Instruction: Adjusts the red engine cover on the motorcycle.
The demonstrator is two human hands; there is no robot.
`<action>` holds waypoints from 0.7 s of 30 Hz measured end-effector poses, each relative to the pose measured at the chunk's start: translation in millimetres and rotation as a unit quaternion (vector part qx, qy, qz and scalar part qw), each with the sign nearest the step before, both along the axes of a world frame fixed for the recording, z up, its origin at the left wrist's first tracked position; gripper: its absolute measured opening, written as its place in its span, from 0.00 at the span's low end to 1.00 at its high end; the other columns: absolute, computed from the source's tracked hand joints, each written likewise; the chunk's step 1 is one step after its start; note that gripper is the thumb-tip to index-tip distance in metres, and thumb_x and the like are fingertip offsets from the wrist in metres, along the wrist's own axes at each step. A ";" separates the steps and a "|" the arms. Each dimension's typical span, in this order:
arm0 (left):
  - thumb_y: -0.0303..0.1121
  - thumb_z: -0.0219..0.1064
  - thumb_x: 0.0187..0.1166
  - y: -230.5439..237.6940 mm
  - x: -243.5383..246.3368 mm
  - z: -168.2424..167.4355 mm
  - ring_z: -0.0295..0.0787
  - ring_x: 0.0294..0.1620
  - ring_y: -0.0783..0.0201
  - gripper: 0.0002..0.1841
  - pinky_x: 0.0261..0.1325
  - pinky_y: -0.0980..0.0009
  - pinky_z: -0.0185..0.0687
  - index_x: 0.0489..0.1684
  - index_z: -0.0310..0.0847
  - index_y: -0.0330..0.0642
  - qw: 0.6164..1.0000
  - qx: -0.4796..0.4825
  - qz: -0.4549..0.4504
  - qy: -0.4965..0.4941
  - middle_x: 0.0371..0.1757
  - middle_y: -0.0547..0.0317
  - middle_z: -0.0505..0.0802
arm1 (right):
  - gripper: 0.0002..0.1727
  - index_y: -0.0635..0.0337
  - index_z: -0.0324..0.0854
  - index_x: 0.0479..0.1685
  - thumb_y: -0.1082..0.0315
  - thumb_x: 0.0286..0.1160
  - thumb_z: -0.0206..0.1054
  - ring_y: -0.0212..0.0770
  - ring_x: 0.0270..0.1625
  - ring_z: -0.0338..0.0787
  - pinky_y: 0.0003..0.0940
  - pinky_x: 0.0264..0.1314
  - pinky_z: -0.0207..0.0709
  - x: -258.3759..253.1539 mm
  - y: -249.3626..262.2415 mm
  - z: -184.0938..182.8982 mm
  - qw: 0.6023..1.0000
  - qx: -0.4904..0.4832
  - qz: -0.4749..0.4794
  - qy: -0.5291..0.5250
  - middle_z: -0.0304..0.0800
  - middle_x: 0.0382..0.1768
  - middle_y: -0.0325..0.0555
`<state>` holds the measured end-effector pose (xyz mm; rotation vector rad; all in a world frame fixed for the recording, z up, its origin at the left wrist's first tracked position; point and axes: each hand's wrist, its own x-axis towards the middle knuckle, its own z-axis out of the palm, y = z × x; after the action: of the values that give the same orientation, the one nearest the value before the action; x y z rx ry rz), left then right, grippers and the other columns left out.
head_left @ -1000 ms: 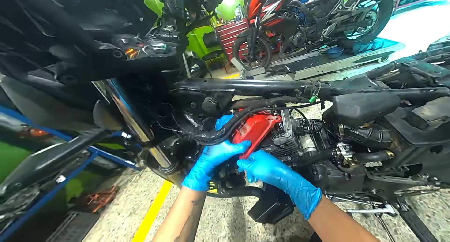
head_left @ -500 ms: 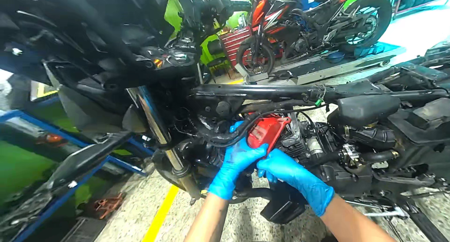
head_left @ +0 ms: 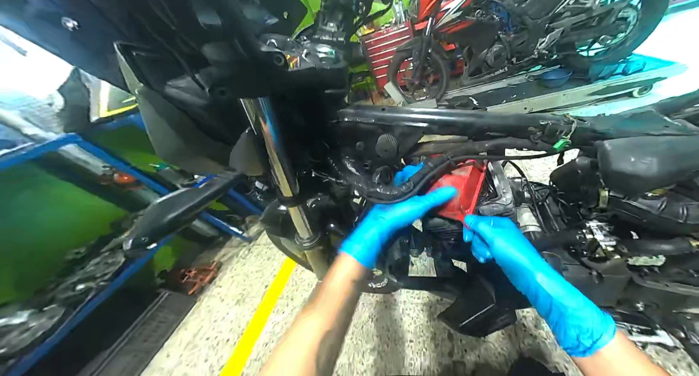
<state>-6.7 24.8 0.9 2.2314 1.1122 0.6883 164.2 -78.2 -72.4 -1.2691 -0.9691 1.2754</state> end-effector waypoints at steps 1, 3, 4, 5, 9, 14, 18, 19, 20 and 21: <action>0.53 0.71 0.78 2.3 -8.1 3.9 0.79 0.75 0.61 0.30 0.80 0.56 0.71 0.76 0.78 0.46 1.000 0.007 -0.014 0.006 0.72 0.54 0.87 | 0.26 0.60 0.82 0.26 0.61 0.95 0.47 0.27 0.14 0.68 0.22 0.22 0.66 1.9 0.1 0.7 1.000 0.012 -0.007 0.028 0.70 0.11 0.33; 0.51 0.62 0.87 -2.7 -11.8 6.0 0.71 0.84 0.56 0.30 0.87 0.53 0.62 0.84 0.71 0.44 0.999 0.026 0.003 0.033 0.82 0.49 0.79 | 0.27 0.61 0.82 0.28 0.58 0.96 0.45 0.27 0.13 0.67 0.22 0.19 0.65 1.2 0.4 0.8 0.998 0.020 -0.019 0.065 0.71 0.12 0.34; 0.49 0.59 0.89 -7.0 -10.2 6.3 0.69 0.86 0.55 0.29 0.88 0.52 0.60 0.85 0.70 0.44 0.998 0.036 0.014 0.044 0.84 0.48 0.77 | 0.27 0.60 0.82 0.28 0.57 0.96 0.45 0.27 0.13 0.66 0.21 0.18 0.64 0.3 0.5 0.1 0.996 0.025 -0.020 0.083 0.71 0.13 0.35; 0.47 0.57 0.91 -4.0 -8.5 4.0 0.69 0.86 0.55 0.27 0.88 0.53 0.60 0.84 0.72 0.44 0.997 0.049 0.017 0.050 0.84 0.48 0.77 | 0.27 0.60 0.81 0.28 0.57 0.96 0.45 0.27 0.12 0.65 0.21 0.18 0.64 0.4 1.1 0.3 0.994 0.031 -0.015 0.099 0.70 0.13 0.35; 0.43 0.57 0.91 5.2 -9.8 1.5 0.80 0.75 0.59 0.21 0.80 0.54 0.70 0.75 0.77 0.42 0.997 0.057 0.016 0.053 0.73 0.50 0.86 | 0.28 0.58 0.79 0.25 0.58 0.96 0.43 0.27 0.12 0.66 0.21 0.18 0.64 9.3 -0.5 2.7 0.995 0.058 0.024 0.073 0.70 0.12 0.35; 0.56 0.70 0.79 -21.9 -1.2 -1.8 0.84 0.69 0.63 0.28 0.74 0.52 0.77 0.73 0.80 0.51 0.996 0.016 0.083 0.028 0.66 0.58 0.89 | 0.22 0.61 0.85 0.32 0.64 0.94 0.50 0.26 0.17 0.73 0.22 0.28 0.72 26.8 -2.7 0.0 0.996 0.023 0.057 -0.068 0.76 0.15 0.31; 0.62 0.75 0.70 -21.1 11.6 -11.7 0.83 0.71 0.58 0.36 0.75 0.48 0.75 0.73 0.80 0.52 0.985 0.050 0.162 0.042 0.68 0.56 0.89 | 0.20 0.58 0.83 0.30 0.64 0.93 0.52 0.26 0.17 0.73 0.22 0.26 0.72 6.5 0.9 0.2 0.997 0.038 0.026 -0.054 0.74 0.16 0.31; 0.63 0.76 0.67 -20.4 16.1 -9.3 0.82 0.71 0.57 0.37 0.75 0.47 0.75 0.73 0.80 0.51 0.984 0.042 0.167 0.044 0.68 0.55 0.88 | 0.20 0.57 0.83 0.30 0.61 0.92 0.53 0.27 0.18 0.74 0.24 0.26 0.72 4.3 3.9 2.5 0.996 0.030 0.033 -0.081 0.75 0.17 0.32; 0.65 0.77 0.65 -21.0 19.9 -6.8 0.81 0.73 0.56 0.40 0.76 0.47 0.74 0.74 0.79 0.51 0.984 0.028 0.169 0.049 0.69 0.55 0.87 | 0.21 0.56 0.84 0.30 0.59 0.92 0.53 0.28 0.19 0.74 0.26 0.28 0.72 2.5 7.1 3.5 0.992 0.020 0.045 -0.113 0.75 0.17 0.32; 0.66 0.78 0.63 -21.4 23.2 -5.1 0.80 0.74 0.55 0.42 0.76 0.46 0.73 0.76 0.77 0.52 0.984 0.018 0.169 0.058 0.71 0.55 0.86 | 0.22 0.55 0.84 0.29 0.56 0.92 0.54 0.29 0.20 0.75 0.28 0.29 0.71 1.3 9.9 3.6 0.988 0.011 0.056 -0.145 0.75 0.17 0.33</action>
<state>16.5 3.4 -4.2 2.1570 1.5713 0.7234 165.4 -68.4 -68.8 -1.4250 -1.2740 1.1810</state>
